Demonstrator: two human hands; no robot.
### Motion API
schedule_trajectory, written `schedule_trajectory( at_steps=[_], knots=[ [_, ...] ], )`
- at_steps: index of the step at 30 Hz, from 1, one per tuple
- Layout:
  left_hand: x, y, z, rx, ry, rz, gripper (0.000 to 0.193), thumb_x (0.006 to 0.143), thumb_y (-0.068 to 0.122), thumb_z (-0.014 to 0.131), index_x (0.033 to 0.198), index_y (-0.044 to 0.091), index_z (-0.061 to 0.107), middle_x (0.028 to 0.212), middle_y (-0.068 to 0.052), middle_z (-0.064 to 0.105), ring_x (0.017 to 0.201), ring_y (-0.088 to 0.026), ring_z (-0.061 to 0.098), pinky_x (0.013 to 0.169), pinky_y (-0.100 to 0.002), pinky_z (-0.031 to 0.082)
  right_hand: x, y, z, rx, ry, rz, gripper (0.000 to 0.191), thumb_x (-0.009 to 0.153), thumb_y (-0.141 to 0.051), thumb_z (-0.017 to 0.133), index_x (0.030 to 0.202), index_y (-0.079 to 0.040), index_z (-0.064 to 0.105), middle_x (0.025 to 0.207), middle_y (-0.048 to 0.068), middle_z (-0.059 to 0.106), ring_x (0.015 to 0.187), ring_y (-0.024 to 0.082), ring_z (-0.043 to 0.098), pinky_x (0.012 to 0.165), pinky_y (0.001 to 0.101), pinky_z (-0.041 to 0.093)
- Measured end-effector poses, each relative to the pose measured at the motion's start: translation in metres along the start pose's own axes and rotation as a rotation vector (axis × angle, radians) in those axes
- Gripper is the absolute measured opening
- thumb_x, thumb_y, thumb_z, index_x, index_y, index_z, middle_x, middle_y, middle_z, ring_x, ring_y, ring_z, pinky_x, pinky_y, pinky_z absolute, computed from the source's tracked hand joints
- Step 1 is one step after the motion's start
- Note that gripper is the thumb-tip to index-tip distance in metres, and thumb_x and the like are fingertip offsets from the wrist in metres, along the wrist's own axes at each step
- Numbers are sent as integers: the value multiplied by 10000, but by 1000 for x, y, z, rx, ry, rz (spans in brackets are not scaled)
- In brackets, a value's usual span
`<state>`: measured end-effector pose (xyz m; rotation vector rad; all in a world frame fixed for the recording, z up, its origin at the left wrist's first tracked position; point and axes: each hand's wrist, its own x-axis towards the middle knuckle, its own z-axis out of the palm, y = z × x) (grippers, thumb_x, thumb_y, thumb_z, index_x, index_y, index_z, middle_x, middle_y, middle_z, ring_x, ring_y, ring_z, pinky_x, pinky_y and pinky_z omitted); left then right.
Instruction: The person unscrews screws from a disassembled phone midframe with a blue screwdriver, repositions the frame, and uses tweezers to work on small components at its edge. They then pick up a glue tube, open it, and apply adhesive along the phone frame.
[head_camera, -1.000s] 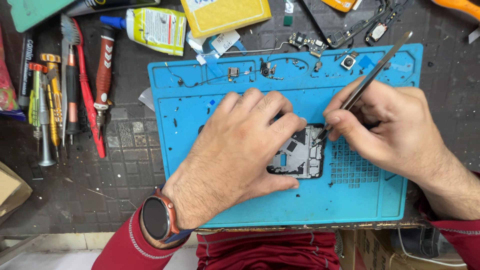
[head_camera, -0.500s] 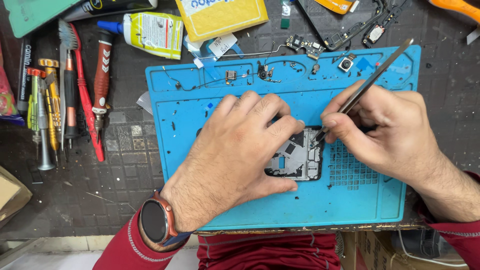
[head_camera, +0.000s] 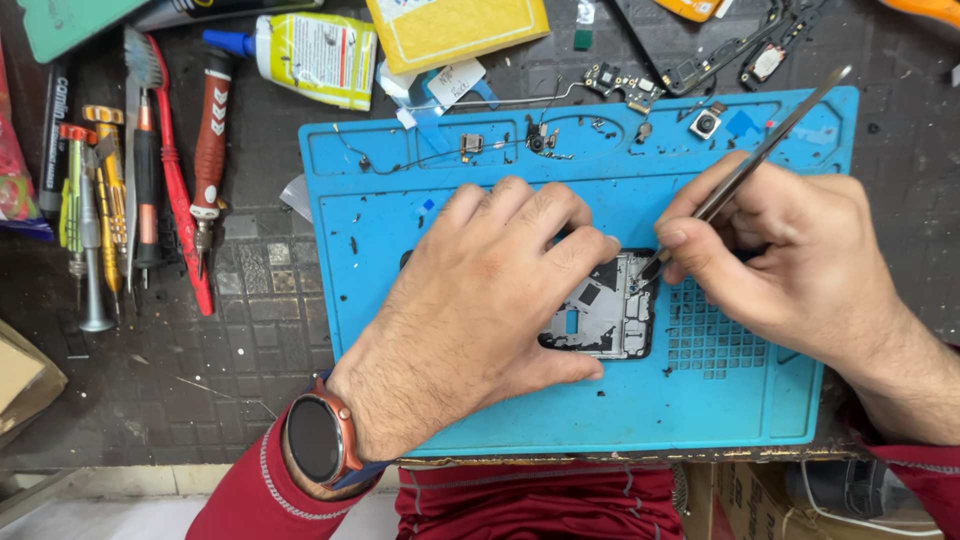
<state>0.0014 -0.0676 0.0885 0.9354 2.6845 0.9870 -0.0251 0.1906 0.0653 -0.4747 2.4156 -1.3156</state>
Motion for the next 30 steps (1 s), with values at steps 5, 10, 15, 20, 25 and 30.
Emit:
schedule_trajectory(
  at_steps=[5, 10, 15, 20, 25, 30],
  knots=[
    [0, -1, 2, 24, 6, 4, 730, 599, 462, 918, 1174, 113, 636, 1113, -64, 558, 1052, -285, 542, 875, -436, 430, 0, 0, -1, -30, -10, 27, 82, 981, -47, 655, 985, 33, 644, 785, 60, 738, 725, 119, 774, 591, 232, 606],
    [0, 0, 1, 32, -5, -11, 747, 595, 464, 916, 1184, 108, 626, 1093, -66, 567, 1040, -283, 549, 872, -432, 436, 0, 0, -1, -5, 1, 78, 90, 983, -51, 656, 994, 38, 653, 759, 75, 732, 688, 136, 769, 539, 240, 591],
    [1, 3, 1, 56, 3, -28, 794, 586, 463, 926, 1197, 69, 606, 1047, -101, 560, 995, -299, 547, 851, -438, 431, -1, 0, 3, 256, 75, 22, 116, 1078, -43, 593, 1133, 58, 579, 928, 142, 702, 824, 211, 759, 585, 285, 621],
    [-3, 4, -4, -20, 44, -94, 754, 603, 350, 893, 1163, 5, 523, 1105, -158, 546, 1070, -332, 568, 776, -398, 534, -4, 2, 2, 370, 169, -234, 238, 1099, -98, 576, 1233, 36, 431, 1051, 144, 617, 937, 244, 750, 759, 353, 656],
    [-3, 6, -10, -278, 208, -164, 633, 772, 313, 852, 1184, 10, 478, 942, -126, 625, 815, -294, 660, 636, -370, 536, -13, 5, 3, 354, 210, -352, 233, 1117, -103, 617, 1219, 11, 441, 1036, 146, 612, 934, 257, 758, 806, 381, 653],
    [1, 8, -8, -715, 36, -490, 427, 937, 255, 730, 1253, 55, 523, 583, -1, 534, 515, -122, 523, 449, -331, 399, -17, 2, 3, 176, 207, -445, 273, 1041, -59, 640, 1163, -17, 399, 1032, 189, 628, 954, 284, 754, 845, 418, 650]
  ],
)
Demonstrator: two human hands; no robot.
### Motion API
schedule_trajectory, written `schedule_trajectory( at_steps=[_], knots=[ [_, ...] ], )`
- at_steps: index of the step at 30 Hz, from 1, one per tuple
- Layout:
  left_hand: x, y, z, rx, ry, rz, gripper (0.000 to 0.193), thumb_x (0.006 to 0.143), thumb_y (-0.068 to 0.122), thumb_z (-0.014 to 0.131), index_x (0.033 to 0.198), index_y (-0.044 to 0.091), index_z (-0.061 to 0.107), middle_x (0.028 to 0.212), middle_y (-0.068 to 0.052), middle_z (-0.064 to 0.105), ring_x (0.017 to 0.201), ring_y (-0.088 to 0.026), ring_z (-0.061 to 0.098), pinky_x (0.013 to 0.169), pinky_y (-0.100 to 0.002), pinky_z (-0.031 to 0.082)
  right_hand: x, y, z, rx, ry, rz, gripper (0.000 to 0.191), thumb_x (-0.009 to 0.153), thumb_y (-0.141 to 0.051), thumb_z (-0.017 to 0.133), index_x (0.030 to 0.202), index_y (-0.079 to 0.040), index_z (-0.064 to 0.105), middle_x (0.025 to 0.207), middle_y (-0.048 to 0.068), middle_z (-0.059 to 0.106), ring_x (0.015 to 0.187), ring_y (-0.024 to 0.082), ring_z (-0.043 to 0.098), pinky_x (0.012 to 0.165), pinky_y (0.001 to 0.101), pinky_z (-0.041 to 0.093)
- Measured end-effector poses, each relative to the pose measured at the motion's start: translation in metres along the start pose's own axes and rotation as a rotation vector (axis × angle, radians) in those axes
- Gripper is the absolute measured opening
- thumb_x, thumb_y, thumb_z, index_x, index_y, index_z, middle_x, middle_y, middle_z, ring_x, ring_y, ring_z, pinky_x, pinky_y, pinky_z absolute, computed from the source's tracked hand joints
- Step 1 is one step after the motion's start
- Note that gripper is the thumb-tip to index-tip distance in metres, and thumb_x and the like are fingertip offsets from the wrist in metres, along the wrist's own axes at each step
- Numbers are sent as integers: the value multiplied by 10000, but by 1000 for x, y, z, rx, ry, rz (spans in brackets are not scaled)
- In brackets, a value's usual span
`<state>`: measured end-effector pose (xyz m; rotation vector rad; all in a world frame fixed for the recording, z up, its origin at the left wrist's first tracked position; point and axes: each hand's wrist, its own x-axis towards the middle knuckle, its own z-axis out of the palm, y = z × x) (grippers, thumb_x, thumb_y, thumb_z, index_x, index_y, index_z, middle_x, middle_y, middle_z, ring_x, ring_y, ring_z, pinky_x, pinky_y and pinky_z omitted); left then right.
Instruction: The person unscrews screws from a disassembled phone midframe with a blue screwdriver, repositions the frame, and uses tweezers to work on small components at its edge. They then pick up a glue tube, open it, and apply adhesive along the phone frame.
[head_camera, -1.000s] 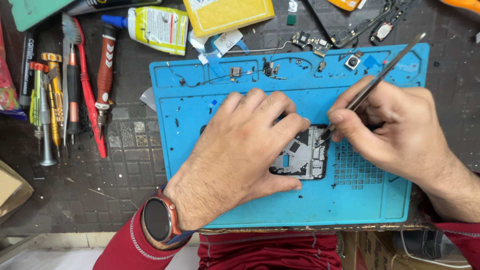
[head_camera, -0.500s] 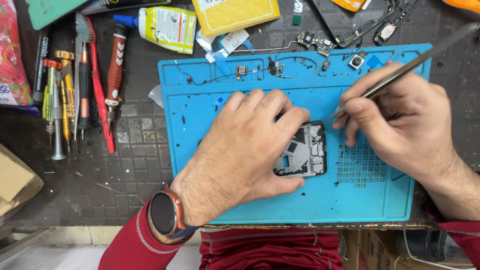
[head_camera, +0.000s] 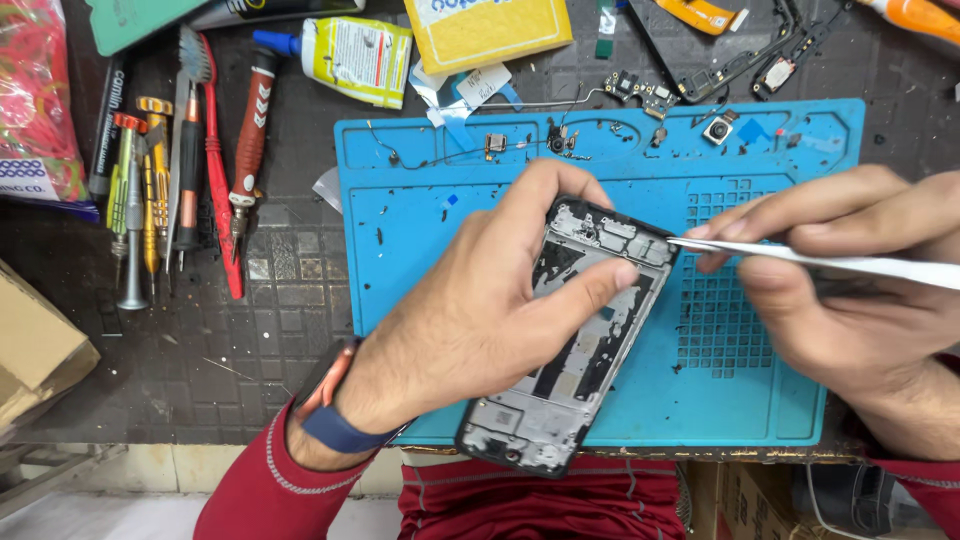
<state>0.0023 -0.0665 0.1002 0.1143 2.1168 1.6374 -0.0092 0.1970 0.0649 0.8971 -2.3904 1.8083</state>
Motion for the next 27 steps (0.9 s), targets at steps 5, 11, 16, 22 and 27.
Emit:
schedule_trajectory(
  at_steps=[5, 11, 16, 22, 27],
  knots=[
    [9, -14, 14, -79, -97, -83, 378, 980, 187, 606, 1316, 59, 490, 612, 8, 529, 535, -69, 504, 460, -302, 407, 3, -4, 8, -31, -21, 36, 308, 998, -27, 708, 1087, -14, 414, 1001, 212, 686, 993, 287, 754, 869, 391, 675],
    [9, -27, 25, -124, -161, -58, 392, 1004, 167, 557, 1358, 39, 447, 712, -47, 597, 622, -111, 581, 547, -314, 479, 1, -10, 16, -86, -71, 122, 307, 916, -31, 740, 964, -1, 438, 1013, 243, 721, 1026, 268, 758, 799, 328, 653],
    [10, -26, 27, -137, -133, 10, 381, 1020, 144, 550, 1362, 13, 449, 841, -76, 674, 722, -154, 682, 629, -327, 545, 0, -7, 18, -108, -54, 138, 316, 926, -47, 741, 957, -6, 429, 1015, 236, 727, 1013, 246, 757, 805, 320, 643],
    [9, -25, 27, -149, -138, -16, 382, 1018, 139, 543, 1370, 13, 461, 778, -75, 678, 670, -150, 675, 582, -330, 529, -4, -4, 19, -134, -39, 195, 331, 941, -59, 754, 946, -6, 428, 1013, 219, 742, 939, 195, 760, 748, 276, 628],
    [10, -21, 27, -90, -148, -85, 394, 1001, 147, 551, 1371, 37, 476, 685, -94, 637, 589, -166, 608, 515, -347, 485, -3, -4, 20, -139, -58, 182, 323, 947, -46, 762, 938, -11, 441, 1028, 211, 752, 926, 186, 772, 719, 253, 636]
  ],
)
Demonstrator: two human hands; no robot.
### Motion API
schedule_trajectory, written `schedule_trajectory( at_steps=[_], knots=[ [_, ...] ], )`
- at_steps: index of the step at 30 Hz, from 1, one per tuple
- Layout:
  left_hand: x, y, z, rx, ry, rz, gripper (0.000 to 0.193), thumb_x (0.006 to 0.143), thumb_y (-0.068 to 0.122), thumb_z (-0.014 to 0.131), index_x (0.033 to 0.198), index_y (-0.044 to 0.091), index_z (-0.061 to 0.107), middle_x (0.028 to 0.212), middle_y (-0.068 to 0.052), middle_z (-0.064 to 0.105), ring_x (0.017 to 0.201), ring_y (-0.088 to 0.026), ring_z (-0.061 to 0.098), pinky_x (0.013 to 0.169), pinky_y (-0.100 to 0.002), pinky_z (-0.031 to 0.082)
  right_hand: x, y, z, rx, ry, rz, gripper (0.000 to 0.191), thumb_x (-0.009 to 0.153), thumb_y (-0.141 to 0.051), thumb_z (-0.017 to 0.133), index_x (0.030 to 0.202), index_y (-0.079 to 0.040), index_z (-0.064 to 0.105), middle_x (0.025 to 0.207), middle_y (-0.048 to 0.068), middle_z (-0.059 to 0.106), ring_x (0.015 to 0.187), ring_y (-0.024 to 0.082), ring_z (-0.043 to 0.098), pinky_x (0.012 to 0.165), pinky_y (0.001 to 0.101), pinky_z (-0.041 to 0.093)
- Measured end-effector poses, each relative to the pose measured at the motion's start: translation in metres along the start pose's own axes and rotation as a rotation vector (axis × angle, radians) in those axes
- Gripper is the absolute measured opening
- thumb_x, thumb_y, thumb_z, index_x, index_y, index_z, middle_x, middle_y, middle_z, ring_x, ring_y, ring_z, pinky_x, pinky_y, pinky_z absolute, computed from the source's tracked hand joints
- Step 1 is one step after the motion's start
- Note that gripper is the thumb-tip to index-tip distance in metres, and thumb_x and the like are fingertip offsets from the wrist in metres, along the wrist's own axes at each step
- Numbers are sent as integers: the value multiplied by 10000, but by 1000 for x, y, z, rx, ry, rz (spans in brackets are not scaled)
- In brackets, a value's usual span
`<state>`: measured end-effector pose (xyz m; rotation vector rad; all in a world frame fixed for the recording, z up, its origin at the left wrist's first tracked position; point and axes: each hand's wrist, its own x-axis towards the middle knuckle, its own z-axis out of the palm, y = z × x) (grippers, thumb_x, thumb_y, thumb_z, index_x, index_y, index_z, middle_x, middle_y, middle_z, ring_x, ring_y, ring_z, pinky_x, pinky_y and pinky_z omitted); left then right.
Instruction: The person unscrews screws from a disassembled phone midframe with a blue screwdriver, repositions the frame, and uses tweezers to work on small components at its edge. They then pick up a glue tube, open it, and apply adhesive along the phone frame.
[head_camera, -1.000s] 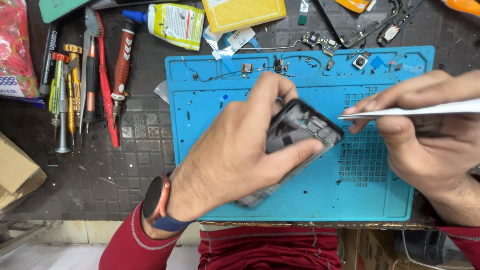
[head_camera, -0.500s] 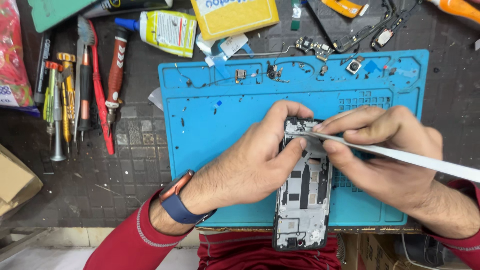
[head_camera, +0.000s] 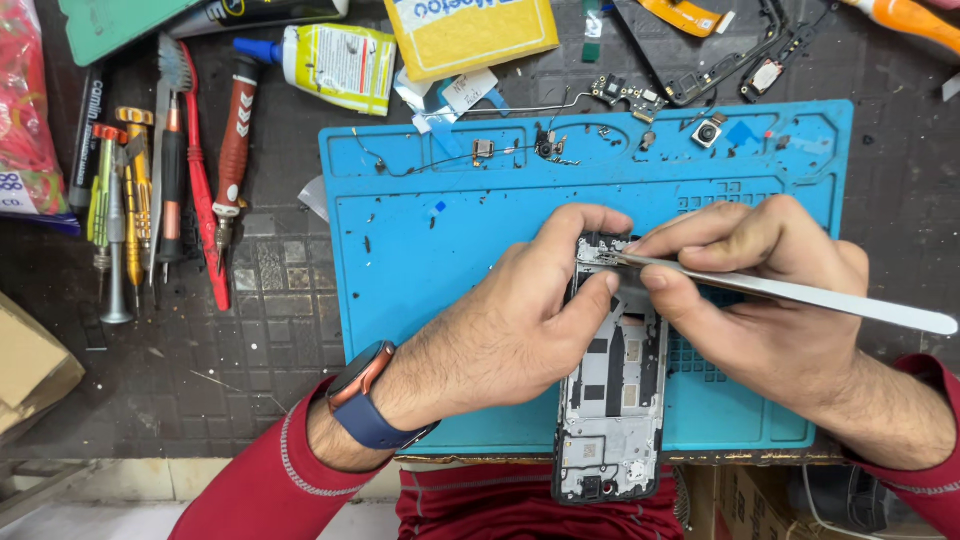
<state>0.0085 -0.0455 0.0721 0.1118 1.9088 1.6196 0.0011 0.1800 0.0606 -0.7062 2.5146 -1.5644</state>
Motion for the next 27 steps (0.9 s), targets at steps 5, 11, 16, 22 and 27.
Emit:
schedule_trajectory(
  at_steps=[5, 11, 16, 22, 27],
  knots=[
    [0, -1, 1, -41, 24, 73, 379, 1011, 135, 546, 1366, 22, 474, 711, -52, 651, 609, -128, 639, 526, -322, 497, 1, -5, 3, -25, 10, -65, 325, 926, -51, 758, 933, -4, 436, 1007, 210, 733, 974, 214, 756, 768, 292, 621],
    [0, -3, 1, -31, 18, 48, 368, 1005, 124, 546, 1355, 30, 480, 675, -57, 623, 575, -126, 607, 496, -323, 473, 5, -11, 4, -139, 1, -92, 345, 913, -49, 775, 924, 3, 434, 1005, 204, 750, 923, 195, 766, 694, 261, 600],
    [1, -3, 2, -57, 29, 81, 356, 1013, 118, 550, 1349, 23, 482, 696, -41, 622, 584, -119, 606, 499, -316, 475, 4, -12, 4, -166, 8, -99, 352, 915, -60, 776, 915, -4, 428, 1002, 204, 747, 935, 203, 763, 703, 279, 604],
    [-1, -1, 0, 5, 21, 31, 396, 979, 164, 594, 1343, 38, 503, 659, -66, 645, 556, -154, 641, 487, -342, 489, 4, -3, 2, 64, -4, -34, 259, 947, -86, 711, 1033, 12, 487, 1004, 169, 719, 981, 229, 759, 807, 323, 649],
    [-4, 9, -4, 111, 39, 53, 471, 920, 196, 647, 1351, 46, 531, 669, -116, 703, 536, -220, 706, 495, -381, 511, 1, -1, 0, 83, -35, -36, 254, 945, -114, 745, 1057, 6, 552, 999, 157, 720, 1015, 227, 759, 819, 316, 649]
  ],
)
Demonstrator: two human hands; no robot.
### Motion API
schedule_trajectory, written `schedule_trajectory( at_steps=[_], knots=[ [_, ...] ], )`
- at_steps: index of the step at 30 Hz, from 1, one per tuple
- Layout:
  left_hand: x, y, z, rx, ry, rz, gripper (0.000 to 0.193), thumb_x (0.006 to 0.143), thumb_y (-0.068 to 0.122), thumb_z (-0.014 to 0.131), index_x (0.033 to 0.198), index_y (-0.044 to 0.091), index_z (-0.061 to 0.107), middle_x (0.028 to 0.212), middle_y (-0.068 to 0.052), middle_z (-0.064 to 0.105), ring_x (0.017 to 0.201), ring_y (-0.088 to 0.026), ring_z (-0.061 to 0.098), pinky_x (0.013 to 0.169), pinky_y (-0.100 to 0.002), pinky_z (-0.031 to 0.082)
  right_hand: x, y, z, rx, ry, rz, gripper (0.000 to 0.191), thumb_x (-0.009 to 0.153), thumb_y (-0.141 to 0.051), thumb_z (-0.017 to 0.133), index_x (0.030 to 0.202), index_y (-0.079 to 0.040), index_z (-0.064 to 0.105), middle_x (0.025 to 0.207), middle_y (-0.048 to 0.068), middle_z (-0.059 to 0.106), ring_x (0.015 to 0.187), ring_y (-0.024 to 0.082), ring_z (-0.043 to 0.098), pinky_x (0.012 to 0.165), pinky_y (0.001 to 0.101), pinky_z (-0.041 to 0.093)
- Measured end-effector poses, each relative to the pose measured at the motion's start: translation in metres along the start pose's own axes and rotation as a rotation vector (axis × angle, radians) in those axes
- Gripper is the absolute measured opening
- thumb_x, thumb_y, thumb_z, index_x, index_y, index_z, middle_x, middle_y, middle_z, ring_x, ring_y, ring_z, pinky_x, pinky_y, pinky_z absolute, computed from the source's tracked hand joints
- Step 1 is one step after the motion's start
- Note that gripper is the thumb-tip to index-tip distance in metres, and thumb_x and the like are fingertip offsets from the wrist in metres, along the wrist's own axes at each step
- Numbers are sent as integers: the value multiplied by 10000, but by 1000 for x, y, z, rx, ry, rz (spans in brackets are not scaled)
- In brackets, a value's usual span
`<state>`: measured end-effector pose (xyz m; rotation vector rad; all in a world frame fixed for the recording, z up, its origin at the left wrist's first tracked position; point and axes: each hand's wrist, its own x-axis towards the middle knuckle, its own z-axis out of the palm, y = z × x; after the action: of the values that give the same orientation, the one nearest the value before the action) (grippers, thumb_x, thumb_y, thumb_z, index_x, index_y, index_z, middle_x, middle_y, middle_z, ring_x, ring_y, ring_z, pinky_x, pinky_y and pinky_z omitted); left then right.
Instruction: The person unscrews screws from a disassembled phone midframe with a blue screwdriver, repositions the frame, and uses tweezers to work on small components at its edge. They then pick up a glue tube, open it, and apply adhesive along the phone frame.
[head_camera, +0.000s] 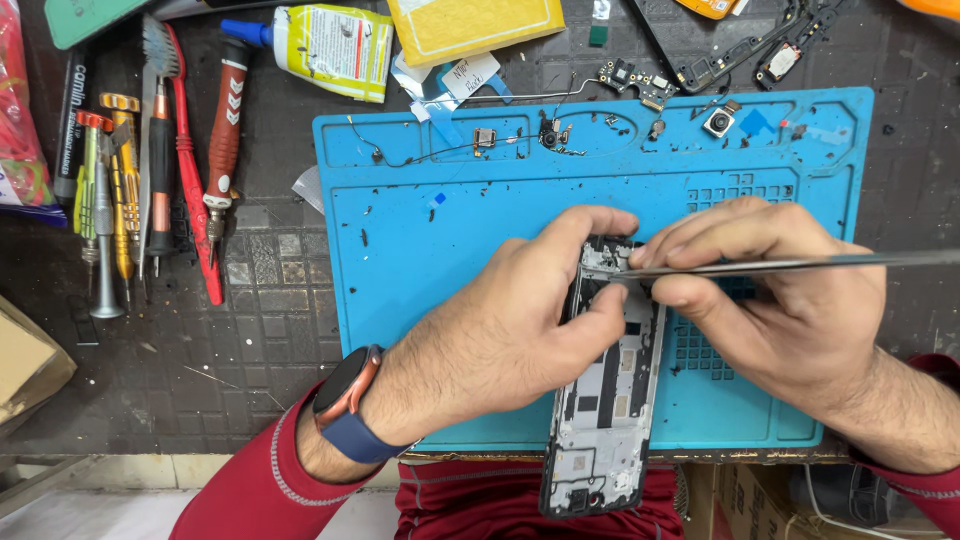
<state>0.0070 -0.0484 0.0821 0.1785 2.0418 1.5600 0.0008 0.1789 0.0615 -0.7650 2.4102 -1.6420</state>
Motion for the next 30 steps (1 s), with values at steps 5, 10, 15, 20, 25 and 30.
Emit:
schedule_trajectory(
  at_steps=[5, 10, 15, 20, 25, 30],
  knots=[
    [-1, 10, -3, -12, -90, -181, 520, 903, 232, 628, 1395, 106, 519, 627, -130, 711, 537, -225, 740, 527, -344, 586, -1, -1, -1, 14, 6, -13, 255, 945, -119, 738, 1040, 5, 537, 1001, 154, 719, 1015, 224, 756, 849, 325, 656],
    [-1, 12, -3, 6, 4, -94, 493, 871, 218, 657, 1336, 70, 592, 690, -113, 732, 574, -205, 743, 534, -351, 563, -2, -1, -1, -9, 17, 10, 266, 941, -123, 739, 1050, 6, 534, 998, 148, 729, 1011, 215, 756, 843, 312, 652],
    [0, 6, 0, -61, 9, -51, 478, 886, 200, 638, 1338, 52, 596, 741, -103, 744, 626, -176, 744, 572, -329, 566, -3, 1, 1, 11, 18, 23, 274, 939, -117, 751, 1057, 5, 537, 1004, 147, 732, 1002, 203, 759, 824, 298, 650],
    [-1, 2, 2, -65, 10, -53, 476, 885, 189, 643, 1337, 48, 594, 755, -93, 744, 629, -152, 731, 573, -323, 566, -5, 2, 1, -20, 22, 41, 264, 950, -81, 751, 1074, 12, 538, 1025, 154, 742, 968, 196, 768, 839, 299, 653],
    [0, 2, 4, -77, 10, -43, 459, 893, 182, 651, 1328, 43, 601, 754, -80, 741, 636, -128, 715, 575, -311, 562, -7, 4, 2, -12, 22, 43, 274, 955, -66, 758, 1089, 18, 533, 1029, 149, 743, 950, 189, 772, 824, 286, 654],
    [1, 4, 3, -81, -13, -101, 456, 883, 181, 652, 1319, 58, 606, 703, -62, 717, 592, -114, 675, 531, -308, 541, -7, 5, 1, -2, 6, 38, 280, 948, -64, 759, 1093, 22, 535, 1035, 152, 739, 956, 194, 766, 827, 288, 649]
  ],
)
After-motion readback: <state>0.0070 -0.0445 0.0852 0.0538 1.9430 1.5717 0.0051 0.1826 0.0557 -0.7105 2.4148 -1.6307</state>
